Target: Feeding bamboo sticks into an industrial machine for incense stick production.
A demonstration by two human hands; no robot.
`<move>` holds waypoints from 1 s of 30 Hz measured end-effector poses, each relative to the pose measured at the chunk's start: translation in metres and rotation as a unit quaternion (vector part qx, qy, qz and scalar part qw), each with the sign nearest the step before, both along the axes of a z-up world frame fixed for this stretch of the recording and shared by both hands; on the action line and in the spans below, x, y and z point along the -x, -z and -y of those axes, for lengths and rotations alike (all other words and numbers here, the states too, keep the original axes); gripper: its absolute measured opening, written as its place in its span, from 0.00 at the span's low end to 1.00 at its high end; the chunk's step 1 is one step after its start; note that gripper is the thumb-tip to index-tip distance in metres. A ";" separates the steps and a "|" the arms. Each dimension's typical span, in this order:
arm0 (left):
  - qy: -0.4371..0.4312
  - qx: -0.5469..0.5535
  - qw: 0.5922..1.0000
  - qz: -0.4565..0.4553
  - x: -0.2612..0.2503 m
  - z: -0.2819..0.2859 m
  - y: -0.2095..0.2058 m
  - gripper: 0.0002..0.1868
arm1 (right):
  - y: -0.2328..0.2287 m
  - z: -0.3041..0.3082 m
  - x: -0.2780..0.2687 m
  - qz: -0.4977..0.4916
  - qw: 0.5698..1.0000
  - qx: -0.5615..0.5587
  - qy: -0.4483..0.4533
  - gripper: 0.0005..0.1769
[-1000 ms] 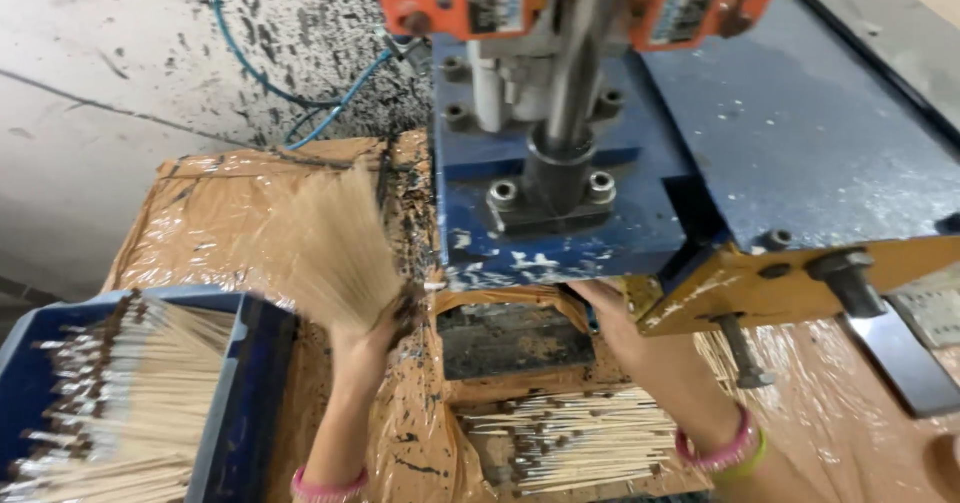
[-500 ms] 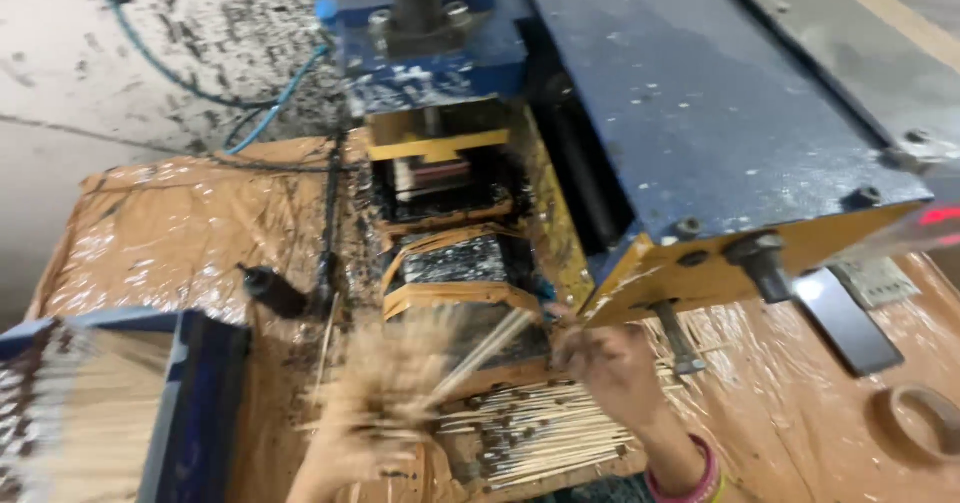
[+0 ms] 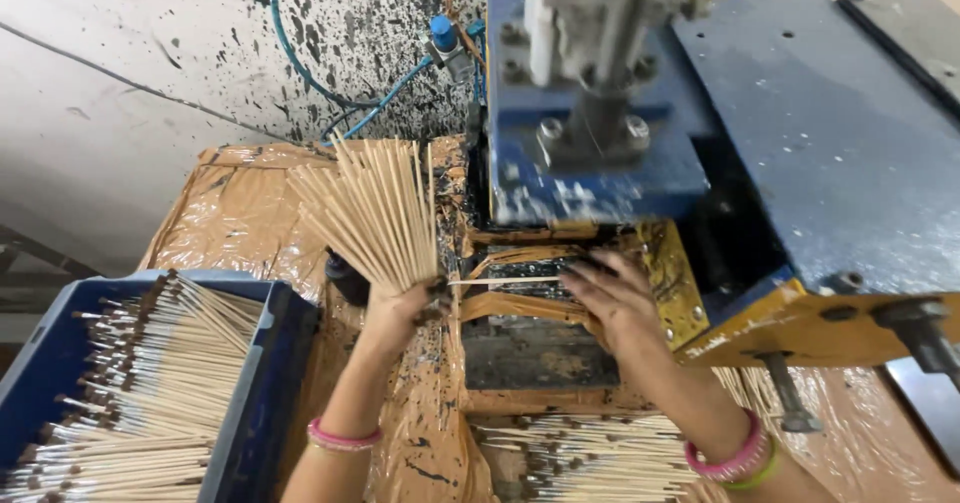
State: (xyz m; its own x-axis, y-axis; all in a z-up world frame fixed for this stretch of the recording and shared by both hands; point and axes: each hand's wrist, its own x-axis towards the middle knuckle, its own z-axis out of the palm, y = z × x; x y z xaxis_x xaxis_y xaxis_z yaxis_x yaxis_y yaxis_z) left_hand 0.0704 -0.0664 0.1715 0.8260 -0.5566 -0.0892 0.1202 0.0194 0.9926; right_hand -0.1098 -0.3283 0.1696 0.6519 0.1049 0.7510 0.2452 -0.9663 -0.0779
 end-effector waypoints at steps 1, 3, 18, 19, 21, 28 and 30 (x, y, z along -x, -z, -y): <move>0.006 0.075 0.997 -0.010 -0.003 0.005 0.009 0.11 | 0.018 0.009 0.000 0.002 1.000 -0.019 0.023 0.22; 0.014 0.147 0.989 -0.022 -0.007 0.012 0.022 0.12 | 0.061 0.027 0.007 0.003 0.998 -0.040 0.049 0.20; -0.081 0.058 0.987 0.122 0.014 -0.048 0.098 0.17 | -0.047 -0.013 0.097 -0.078 0.988 0.058 0.119 0.19; -0.121 0.039 0.983 0.133 0.020 -0.063 0.121 0.14 | -0.025 -0.002 0.113 -0.011 0.989 -0.039 0.142 0.12; -0.151 0.020 0.979 0.139 0.034 -0.084 0.140 0.12 | 0.022 0.030 0.143 0.055 0.974 -0.131 0.174 0.07; 0.028 0.045 0.985 0.166 0.099 -0.108 0.131 0.20 | 0.078 0.050 0.170 -0.069 0.883 -0.387 0.256 0.06; 0.088 0.045 0.960 0.263 0.104 -0.081 0.094 0.25 | 0.044 0.009 0.141 -0.056 0.903 -0.405 0.130 0.07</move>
